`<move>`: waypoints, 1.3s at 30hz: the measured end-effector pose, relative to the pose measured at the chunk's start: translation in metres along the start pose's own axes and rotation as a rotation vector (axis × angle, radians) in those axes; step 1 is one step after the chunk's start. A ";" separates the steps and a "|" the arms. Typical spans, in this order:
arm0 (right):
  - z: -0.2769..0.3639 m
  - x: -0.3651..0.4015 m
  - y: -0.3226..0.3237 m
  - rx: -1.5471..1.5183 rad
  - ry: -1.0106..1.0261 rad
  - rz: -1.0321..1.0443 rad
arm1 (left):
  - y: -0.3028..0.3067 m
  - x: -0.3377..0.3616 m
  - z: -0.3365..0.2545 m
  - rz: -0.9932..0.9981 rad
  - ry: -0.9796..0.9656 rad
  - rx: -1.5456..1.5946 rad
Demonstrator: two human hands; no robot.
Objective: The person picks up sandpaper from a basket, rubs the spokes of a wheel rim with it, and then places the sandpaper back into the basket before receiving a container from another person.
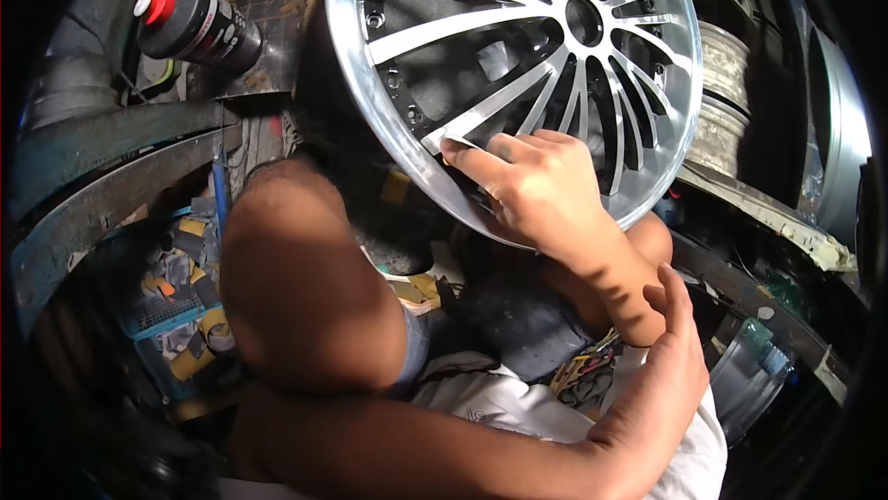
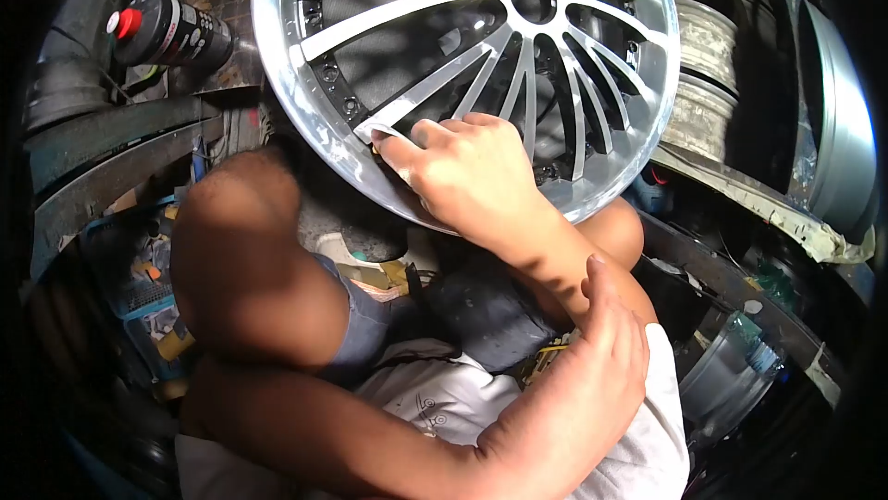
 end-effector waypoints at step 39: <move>0.005 0.011 0.009 0.041 -0.103 0.078 | -0.001 -0.004 -0.001 -0.038 0.032 -0.042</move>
Point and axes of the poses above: each hand's wrist, its own x-axis away from the middle knuckle, its own y-axis out of the back of the hand, z = x × y, the point moved 9 cm from there along -x, towards the middle knuckle, and after that the axes turned 9 degrees about x, right-handed, at the moved point
